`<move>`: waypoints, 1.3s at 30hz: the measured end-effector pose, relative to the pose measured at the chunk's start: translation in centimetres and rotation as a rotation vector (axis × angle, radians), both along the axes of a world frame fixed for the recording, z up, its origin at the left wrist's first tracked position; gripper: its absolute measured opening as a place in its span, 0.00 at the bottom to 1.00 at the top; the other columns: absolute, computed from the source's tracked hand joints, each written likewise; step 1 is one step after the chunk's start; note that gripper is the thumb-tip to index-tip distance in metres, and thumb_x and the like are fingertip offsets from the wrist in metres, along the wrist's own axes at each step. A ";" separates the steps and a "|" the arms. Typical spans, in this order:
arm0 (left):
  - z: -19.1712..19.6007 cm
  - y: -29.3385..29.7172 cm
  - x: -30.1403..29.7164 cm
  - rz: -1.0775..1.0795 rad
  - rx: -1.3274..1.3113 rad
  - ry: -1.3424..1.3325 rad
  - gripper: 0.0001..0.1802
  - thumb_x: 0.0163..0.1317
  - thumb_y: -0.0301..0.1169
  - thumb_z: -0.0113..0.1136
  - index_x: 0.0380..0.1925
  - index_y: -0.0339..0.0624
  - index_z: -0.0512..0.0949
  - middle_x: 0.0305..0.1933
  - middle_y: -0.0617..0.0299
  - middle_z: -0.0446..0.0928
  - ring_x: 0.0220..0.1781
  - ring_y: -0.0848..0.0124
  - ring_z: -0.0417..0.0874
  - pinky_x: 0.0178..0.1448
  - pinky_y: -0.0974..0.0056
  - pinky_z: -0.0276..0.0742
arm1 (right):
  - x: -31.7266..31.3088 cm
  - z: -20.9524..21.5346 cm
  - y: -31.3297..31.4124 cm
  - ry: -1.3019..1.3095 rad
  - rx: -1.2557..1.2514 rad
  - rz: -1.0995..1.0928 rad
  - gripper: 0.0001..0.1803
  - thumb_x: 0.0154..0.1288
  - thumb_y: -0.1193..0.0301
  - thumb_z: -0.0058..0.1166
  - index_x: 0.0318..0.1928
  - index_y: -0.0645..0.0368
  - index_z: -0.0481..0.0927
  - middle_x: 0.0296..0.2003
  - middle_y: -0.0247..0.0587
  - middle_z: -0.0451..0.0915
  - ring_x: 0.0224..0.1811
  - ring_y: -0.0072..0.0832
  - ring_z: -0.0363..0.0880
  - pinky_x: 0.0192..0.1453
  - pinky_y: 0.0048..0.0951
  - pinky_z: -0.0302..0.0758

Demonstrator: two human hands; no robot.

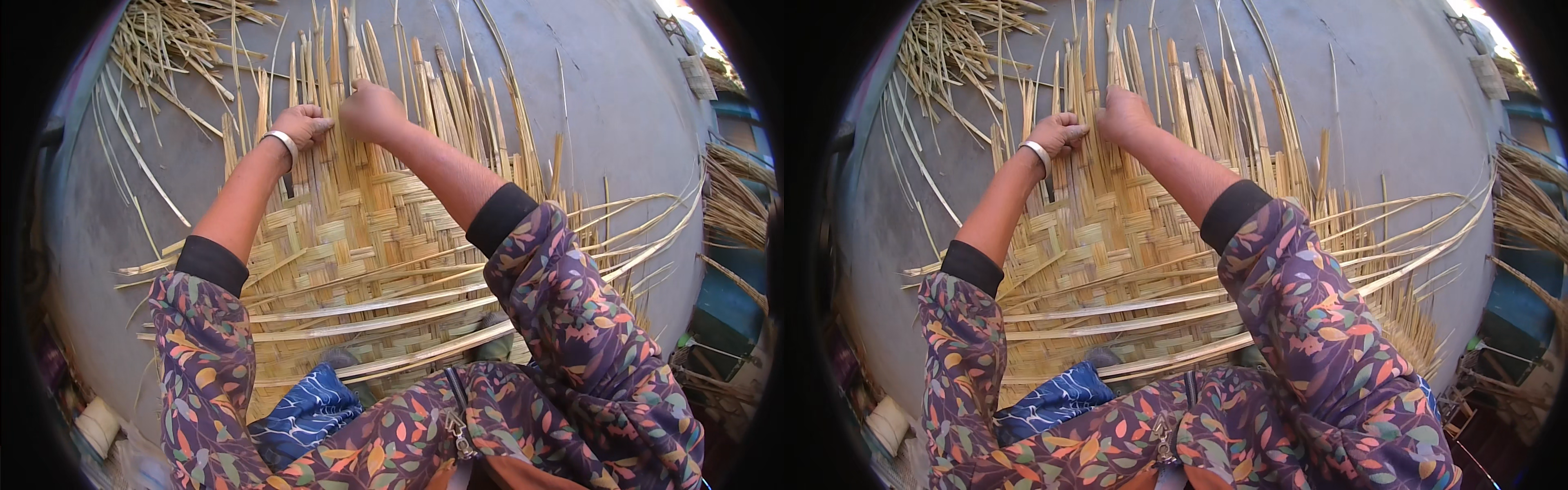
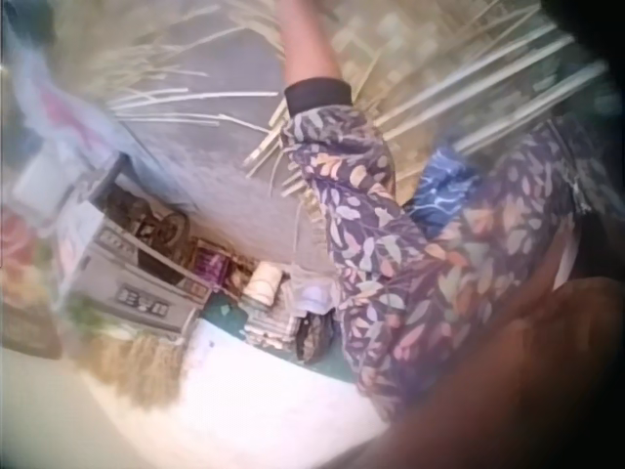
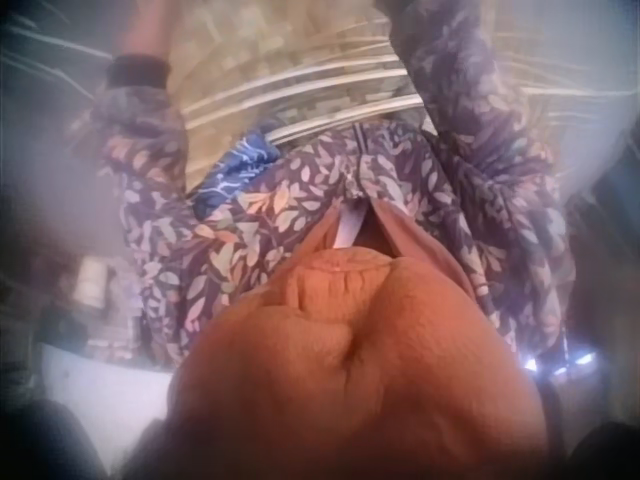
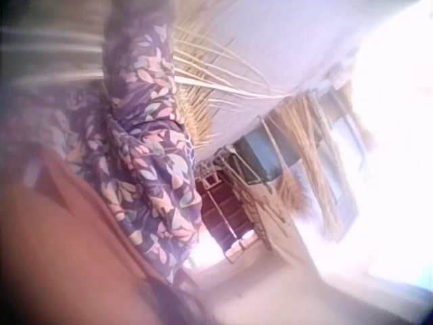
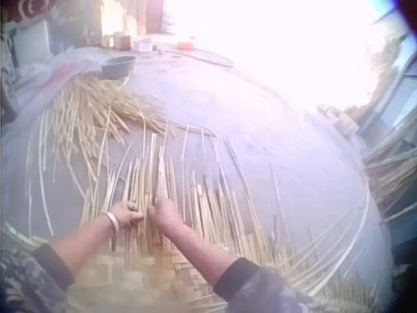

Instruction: The person weaves a basket using dried palm leaves. They interlace the leaves by hand, creating a tight pattern on the floor.

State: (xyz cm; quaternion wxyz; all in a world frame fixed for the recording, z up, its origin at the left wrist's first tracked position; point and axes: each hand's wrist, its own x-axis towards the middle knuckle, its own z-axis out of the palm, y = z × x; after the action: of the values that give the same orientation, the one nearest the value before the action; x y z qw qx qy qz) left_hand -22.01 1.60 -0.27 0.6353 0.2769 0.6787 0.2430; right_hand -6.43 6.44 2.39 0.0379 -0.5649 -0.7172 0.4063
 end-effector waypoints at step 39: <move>1.0 -2.2 0.9 -0.029 0.180 0.301 0.10 0.54 0.26 0.63 0.37 0.38 0.76 0.27 0.67 0.76 0.25 0.80 0.74 0.28 0.71 0.71 | -1.4 -1.0 -0.5 0.325 0.109 -0.048 0.20 0.60 0.66 0.55 0.51 0.64 0.73 0.38 0.48 0.80 0.40 0.36 0.79 0.46 0.33 0.75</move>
State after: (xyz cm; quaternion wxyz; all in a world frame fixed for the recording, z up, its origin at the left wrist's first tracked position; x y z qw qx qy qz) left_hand -21.14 -0.56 0.72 0.5026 0.3757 0.7375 0.2494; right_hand -7.84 5.96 1.42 0.1936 -0.5057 -0.7091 0.4517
